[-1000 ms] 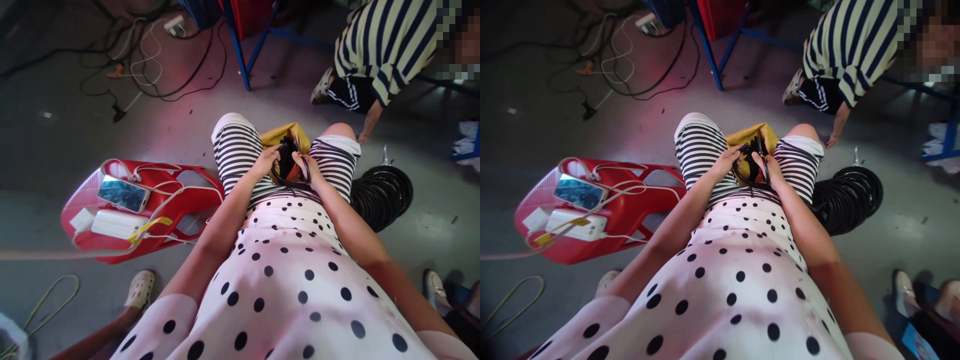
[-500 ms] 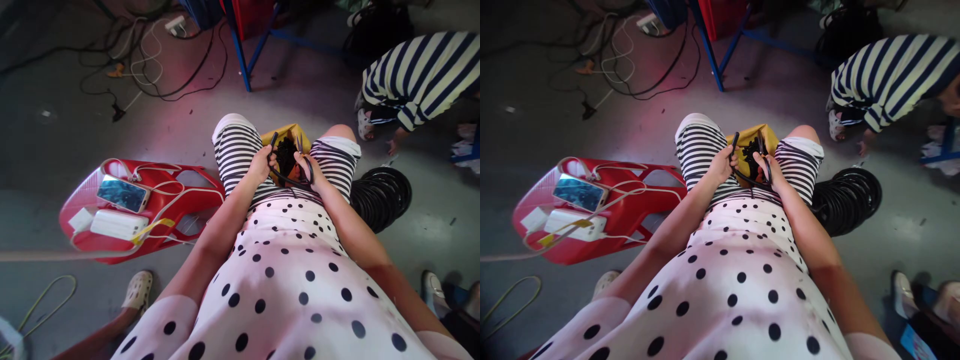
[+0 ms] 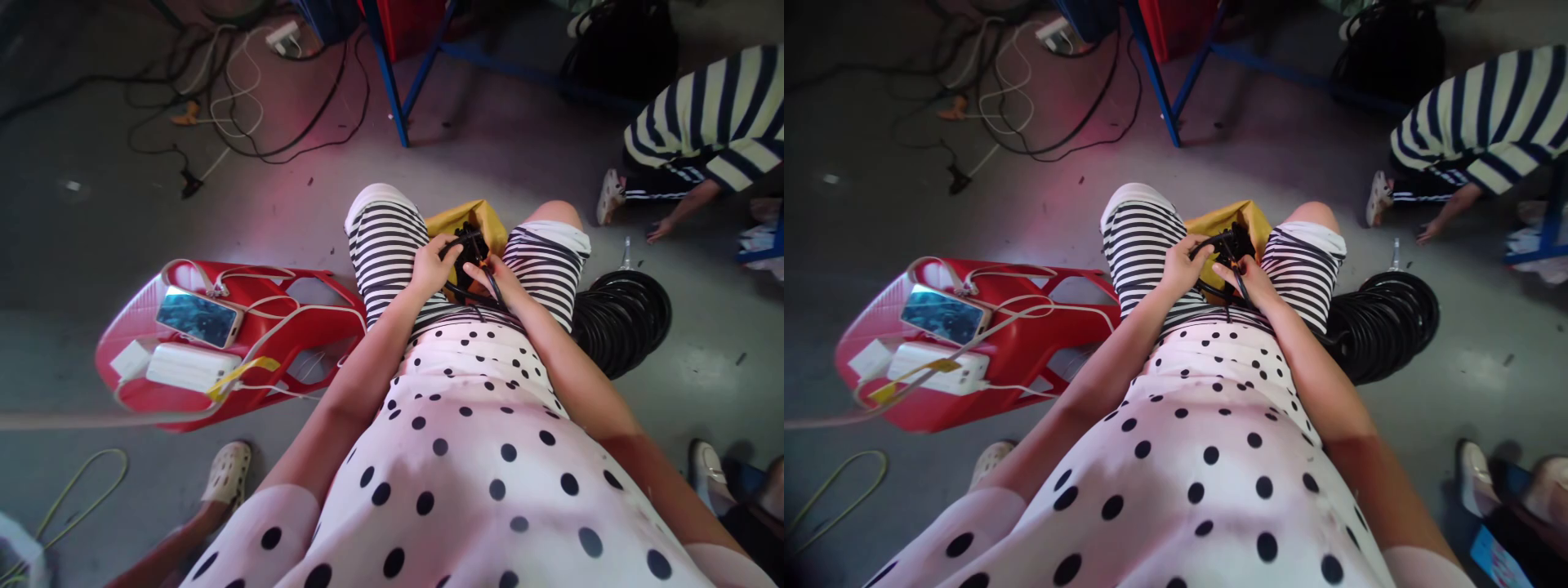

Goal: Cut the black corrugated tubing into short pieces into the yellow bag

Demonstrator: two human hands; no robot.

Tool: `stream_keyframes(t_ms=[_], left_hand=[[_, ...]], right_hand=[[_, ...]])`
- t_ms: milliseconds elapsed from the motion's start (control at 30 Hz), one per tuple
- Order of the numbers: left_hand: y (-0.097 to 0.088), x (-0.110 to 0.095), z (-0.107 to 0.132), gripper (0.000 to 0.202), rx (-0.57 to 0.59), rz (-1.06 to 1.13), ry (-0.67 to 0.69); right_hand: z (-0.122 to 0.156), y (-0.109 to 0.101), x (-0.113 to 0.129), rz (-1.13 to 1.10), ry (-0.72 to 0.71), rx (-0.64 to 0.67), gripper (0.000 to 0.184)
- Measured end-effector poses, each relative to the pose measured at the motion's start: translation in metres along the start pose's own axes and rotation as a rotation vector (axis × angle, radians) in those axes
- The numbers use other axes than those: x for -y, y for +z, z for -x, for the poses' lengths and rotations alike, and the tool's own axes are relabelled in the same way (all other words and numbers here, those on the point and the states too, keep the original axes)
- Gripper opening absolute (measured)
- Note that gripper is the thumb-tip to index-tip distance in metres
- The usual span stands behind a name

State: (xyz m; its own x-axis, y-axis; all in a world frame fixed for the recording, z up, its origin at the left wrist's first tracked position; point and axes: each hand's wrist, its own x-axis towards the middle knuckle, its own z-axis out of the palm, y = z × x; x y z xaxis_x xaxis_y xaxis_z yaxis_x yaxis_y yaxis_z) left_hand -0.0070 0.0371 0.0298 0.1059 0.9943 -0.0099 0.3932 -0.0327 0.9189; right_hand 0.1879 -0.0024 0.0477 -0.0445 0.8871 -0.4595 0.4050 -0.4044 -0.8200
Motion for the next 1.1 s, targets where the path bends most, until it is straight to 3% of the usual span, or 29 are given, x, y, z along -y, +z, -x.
stream_keyframes(t_ms=[300, 567, 1100], left_hand=[[0.007, -0.003, 0.003, 0.015, 0.035, -0.150, 0.070], [0.007, -0.004, 0.003, 0.015, 0.039, -0.181, 0.095], [0.006, -0.007, 0.004, 0.016, 0.036, -0.202, 0.075]], right_hand=[[0.005, -0.002, 0.005, -0.131, -0.013, 0.075, 0.079], [0.004, 0.002, 0.003, -0.235, 0.032, 0.062, 0.078], [0.000, 0.001, -0.004, -0.201, 0.003, 0.072, 0.081]])
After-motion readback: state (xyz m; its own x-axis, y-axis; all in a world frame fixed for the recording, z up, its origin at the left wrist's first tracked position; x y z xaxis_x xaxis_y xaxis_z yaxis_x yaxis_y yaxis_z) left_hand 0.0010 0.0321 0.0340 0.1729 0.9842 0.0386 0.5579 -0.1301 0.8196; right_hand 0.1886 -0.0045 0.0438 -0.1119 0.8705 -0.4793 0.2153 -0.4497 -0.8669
